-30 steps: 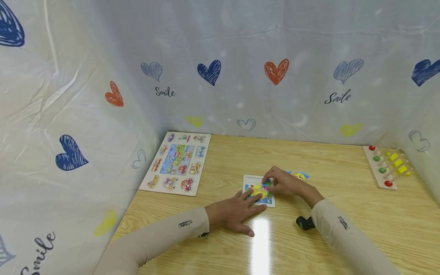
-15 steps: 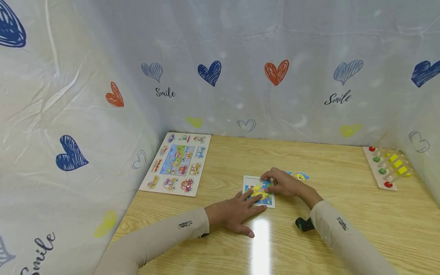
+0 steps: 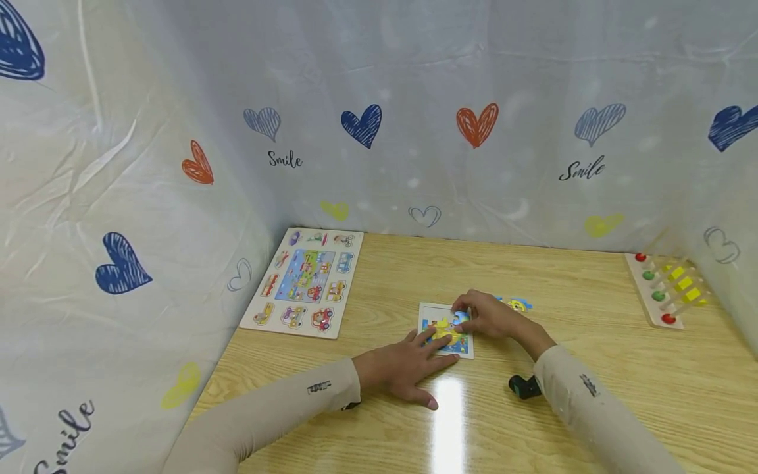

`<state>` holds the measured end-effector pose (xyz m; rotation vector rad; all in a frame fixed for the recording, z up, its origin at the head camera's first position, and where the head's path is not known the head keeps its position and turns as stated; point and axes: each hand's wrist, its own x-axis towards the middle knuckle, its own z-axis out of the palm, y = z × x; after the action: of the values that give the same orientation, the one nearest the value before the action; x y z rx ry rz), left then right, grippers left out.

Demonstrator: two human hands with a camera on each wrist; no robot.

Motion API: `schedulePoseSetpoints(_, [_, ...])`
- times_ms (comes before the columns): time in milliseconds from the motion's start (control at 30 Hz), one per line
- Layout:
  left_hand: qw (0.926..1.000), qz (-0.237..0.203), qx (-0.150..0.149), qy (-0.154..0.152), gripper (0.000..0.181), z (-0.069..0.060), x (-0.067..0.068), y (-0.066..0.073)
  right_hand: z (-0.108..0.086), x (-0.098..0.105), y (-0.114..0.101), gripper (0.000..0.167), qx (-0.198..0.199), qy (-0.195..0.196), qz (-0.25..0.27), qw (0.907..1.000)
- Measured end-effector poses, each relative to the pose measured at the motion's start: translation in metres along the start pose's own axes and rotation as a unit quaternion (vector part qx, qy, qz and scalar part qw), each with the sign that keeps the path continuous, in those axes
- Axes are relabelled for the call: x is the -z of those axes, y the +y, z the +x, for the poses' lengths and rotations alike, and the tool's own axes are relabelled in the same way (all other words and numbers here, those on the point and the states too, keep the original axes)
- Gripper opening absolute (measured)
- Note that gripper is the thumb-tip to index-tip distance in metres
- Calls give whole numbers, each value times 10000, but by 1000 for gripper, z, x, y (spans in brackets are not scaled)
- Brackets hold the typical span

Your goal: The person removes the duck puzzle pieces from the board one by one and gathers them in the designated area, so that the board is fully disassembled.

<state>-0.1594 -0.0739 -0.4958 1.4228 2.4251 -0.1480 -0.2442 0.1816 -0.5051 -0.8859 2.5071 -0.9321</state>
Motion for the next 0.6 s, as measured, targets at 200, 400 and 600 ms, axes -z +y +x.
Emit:
schedulePoseSetpoints(200, [10000,55,44,-9,90,-1,1,1,0,-1,-2,32,61,48,121,9999])
schedulePoseSetpoints(400, [10000,-48,18,-1,89,-1,1,1,0,-2,-5,28,159,78,240,9996])
schedulePoseSetpoints(600, [10000,-45,35,26,89,-2,1,2,0,-2,-7,23,177,-25,449,9988])
